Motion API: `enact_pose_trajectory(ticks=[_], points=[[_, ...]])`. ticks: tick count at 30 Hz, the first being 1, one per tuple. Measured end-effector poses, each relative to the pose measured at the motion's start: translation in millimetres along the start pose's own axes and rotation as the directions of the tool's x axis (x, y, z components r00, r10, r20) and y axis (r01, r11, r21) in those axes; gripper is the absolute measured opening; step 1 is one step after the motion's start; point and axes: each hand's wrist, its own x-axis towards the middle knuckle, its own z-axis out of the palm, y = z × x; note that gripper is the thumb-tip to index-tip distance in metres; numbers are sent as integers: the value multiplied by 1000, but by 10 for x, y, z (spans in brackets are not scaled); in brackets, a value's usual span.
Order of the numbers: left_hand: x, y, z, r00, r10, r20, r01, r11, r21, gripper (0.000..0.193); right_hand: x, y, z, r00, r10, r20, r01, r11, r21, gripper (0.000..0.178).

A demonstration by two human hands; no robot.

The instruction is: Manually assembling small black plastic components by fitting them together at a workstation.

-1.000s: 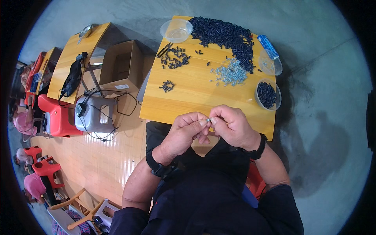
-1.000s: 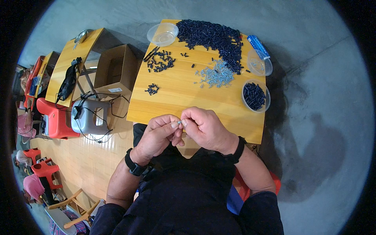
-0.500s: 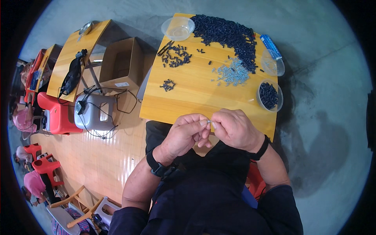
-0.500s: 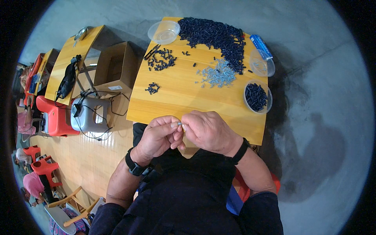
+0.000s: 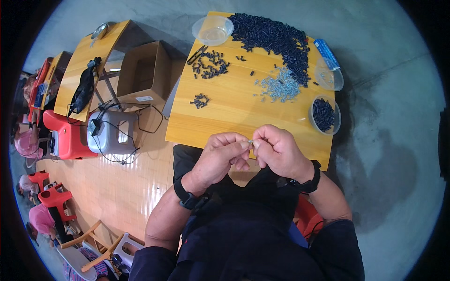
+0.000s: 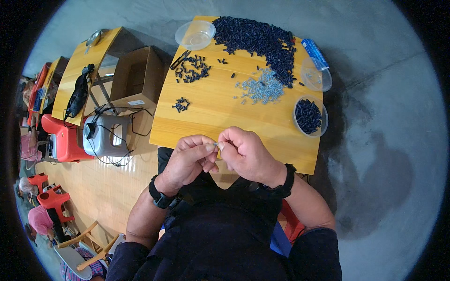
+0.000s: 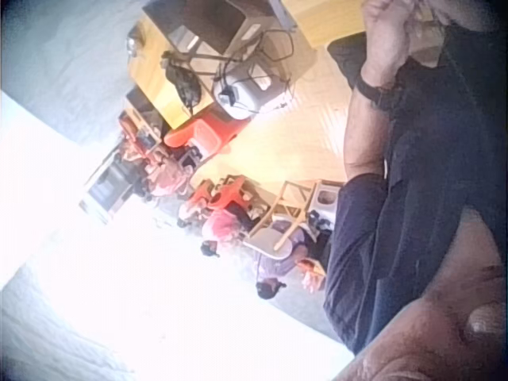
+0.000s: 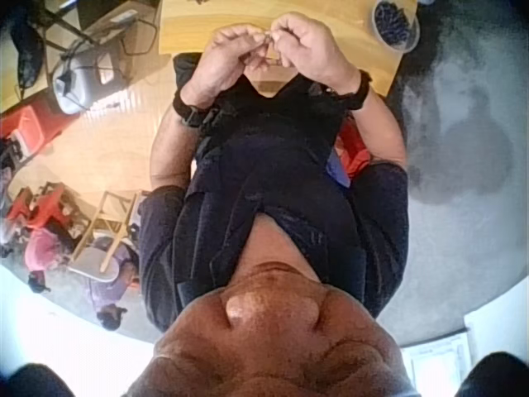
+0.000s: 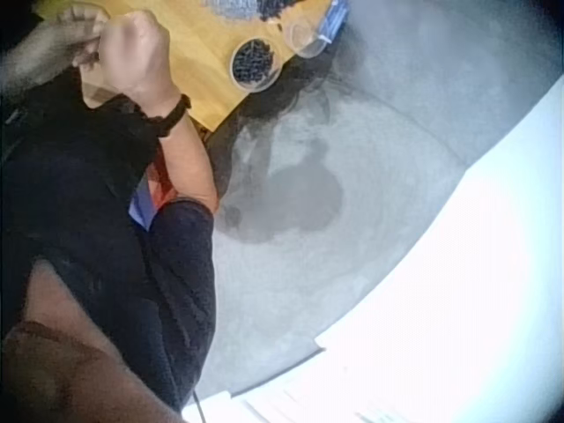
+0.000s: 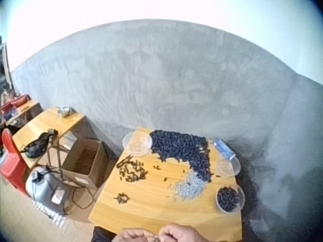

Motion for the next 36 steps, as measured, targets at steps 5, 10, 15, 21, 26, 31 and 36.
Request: enact_pose_trajectory(ticks=[5, 10, 15, 21, 26, 31, 36], points=[[49, -26, -16, 994, 80, -74, -74, 993, 88, 14, 26, 5, 1, 990, 144, 9, -143, 973, 179, 8], [66, -1, 28, 976, 144, -161, -114, 977, 181, 9, 57, -22, -9, 986, 164, -4, -163, 982, 100, 8], [87, -23, 39, 955, 219, -200, -132, 918, 374, 7, 74, 37, 17, 982, 179, -54, -171, 977, 129, 10], [80, -50, 7, 939, 301, -169, -161, 816, 556, 11, 90, 78, -5, 975, 224, -13, -218, 957, 189, 14], [79, -51, 17, 928, 341, -153, -183, 773, 608, 12, 111, 75, -14, 944, 324, 63, -328, 898, 293, 15], [78, -69, -14, 931, 343, -127, -201, 771, 605, 13, 133, 88, -15, 952, 301, 47, -298, 884, 360, 15], [78, -67, 7, 936, 318, -149, -181, 800, 573, 14, 116, 64, 38, 972, 233, -38, -219, 951, 218, 12]])
